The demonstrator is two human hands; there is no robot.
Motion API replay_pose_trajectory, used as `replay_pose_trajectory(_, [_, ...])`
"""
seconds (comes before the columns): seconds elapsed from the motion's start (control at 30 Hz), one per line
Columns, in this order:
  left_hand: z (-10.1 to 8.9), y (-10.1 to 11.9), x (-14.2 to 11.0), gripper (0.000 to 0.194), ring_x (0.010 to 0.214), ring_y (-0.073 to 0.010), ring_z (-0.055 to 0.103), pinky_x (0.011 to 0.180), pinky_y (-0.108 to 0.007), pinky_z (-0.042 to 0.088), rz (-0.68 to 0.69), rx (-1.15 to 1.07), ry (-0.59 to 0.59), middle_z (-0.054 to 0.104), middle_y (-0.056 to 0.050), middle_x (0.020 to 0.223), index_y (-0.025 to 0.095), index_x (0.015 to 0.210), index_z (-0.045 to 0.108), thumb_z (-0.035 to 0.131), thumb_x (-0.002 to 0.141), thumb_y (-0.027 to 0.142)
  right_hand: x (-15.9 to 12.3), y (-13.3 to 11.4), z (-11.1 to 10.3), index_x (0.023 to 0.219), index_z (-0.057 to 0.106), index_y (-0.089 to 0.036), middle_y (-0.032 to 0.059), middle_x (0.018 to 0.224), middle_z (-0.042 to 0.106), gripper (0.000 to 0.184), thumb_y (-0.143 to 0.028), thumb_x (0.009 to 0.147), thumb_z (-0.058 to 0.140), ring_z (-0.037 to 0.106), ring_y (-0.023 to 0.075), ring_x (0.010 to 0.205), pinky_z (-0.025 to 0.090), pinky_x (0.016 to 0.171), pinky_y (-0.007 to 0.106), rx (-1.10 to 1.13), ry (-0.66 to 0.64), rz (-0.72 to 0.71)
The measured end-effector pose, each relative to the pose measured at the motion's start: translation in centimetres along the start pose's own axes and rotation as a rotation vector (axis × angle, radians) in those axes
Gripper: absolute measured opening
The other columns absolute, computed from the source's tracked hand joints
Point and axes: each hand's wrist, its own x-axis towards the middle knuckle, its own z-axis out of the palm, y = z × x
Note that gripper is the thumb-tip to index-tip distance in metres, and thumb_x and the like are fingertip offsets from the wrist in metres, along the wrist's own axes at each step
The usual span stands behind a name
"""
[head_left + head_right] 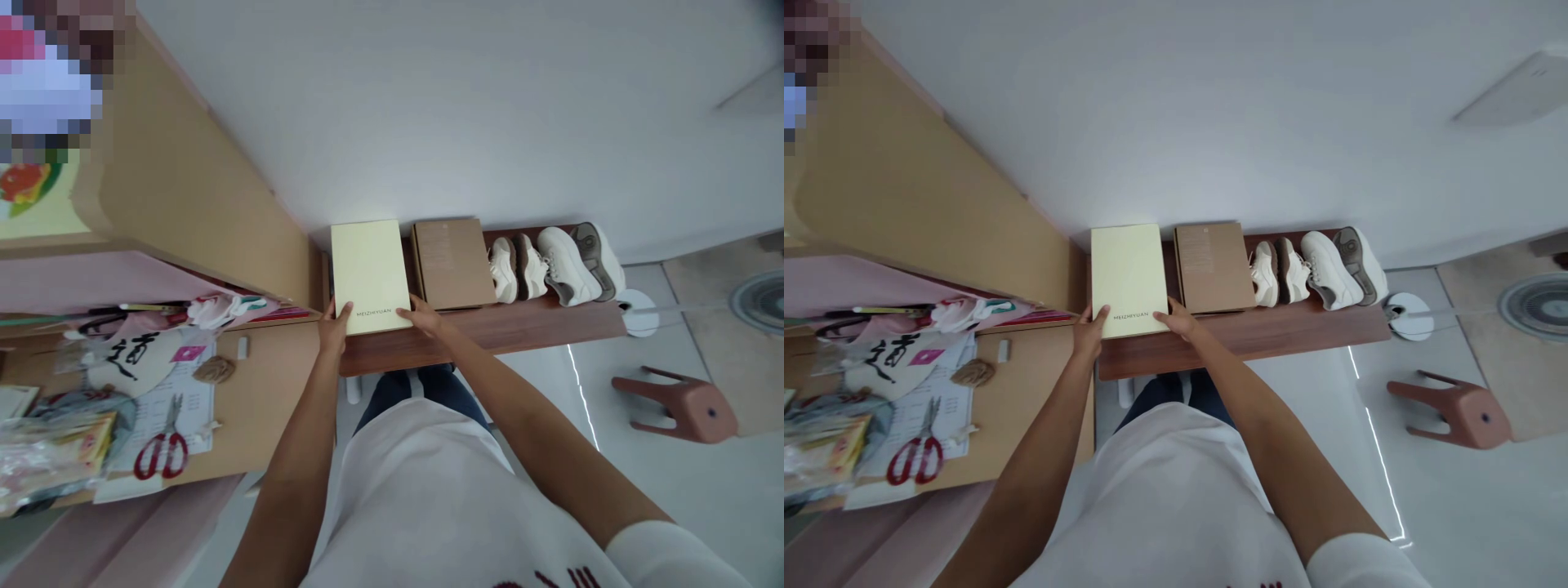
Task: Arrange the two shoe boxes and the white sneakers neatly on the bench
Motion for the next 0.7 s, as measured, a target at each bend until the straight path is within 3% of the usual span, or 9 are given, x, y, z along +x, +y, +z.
replay_pose_trajectory(0.27, [0.1,-0.9,0.0,0.06,0.126,-0.026,0.063,0.11,-0.044,0.048,0.032,0.085,-0.005,0.067,-0.012,0.135,0.021,0.135,0.063,0.078,0.082,0.044,-0.5,-0.1,0.8,0.144,0.051,-0.019,0.0122,0.135,0.067,0.058,-0.031,0.089,0.068,0.064,0.0227,0.124,0.045,0.112,0.046,-0.087,0.008,-0.051])
replay_pose_trajectory(0.4, [-0.2,-0.1,-0.2,0.063,0.131,-0.0268,0.06,0.114,-0.043,0.044,0.054,0.237,-0.017,0.063,-0.014,0.14,0.02,0.14,0.059,0.074,0.085,0.047,-1.4,-1.0,1.8,0.151,0.042,-0.015,0.0172,0.147,0.057,0.068,-0.026,0.088,0.066,0.052,0.0279,0.138,0.036,0.119,0.05,-0.301,0.098,-0.043])
replay_pose_trajectory(0.47, [-0.3,0.8,-0.4,0.071,0.139,-0.0274,0.052,0.119,-0.044,0.037,0.095,0.351,0.019,0.057,-0.016,0.147,0.019,0.145,0.052,0.074,0.084,0.048,-2.4,-1.7,1.7,0.152,0.041,-0.011,0.0205,0.151,0.051,0.074,-0.028,0.085,0.069,0.046,0.0318,0.143,0.031,0.122,0.05,-0.386,0.144,-0.107])
replay_pose_trajectory(0.6, [1.6,2.9,-1.4,0.08,0.149,-0.0281,0.036,0.125,-0.045,0.024,0.307,0.48,0.148,0.041,-0.017,0.159,0.019,0.151,0.043,0.072,0.084,0.053,-4.5,-3.5,-1.6,0.153,0.04,-0.014,0.018,0.153,0.049,0.073,-0.036,0.088,0.064,0.043,0.0309,0.146,0.028,0.125,0.049,-0.461,0.216,-0.334])
replay_pose_trajectory(0.7, [5.7,3.9,-3.1,0.075,0.149,-0.0271,0.037,0.124,-0.044,0.026,0.435,0.439,0.06,0.041,-0.015,0.159,0.023,0.151,0.043,0.067,0.087,0.056,-5.3,-5.0,-6.4,0.151,0.043,-0.011,0.0197,0.151,0.051,0.07,-0.035,0.088,0.063,0.044,0.0307,0.144,0.03,0.124,0.048,-0.514,0.33,-0.401])
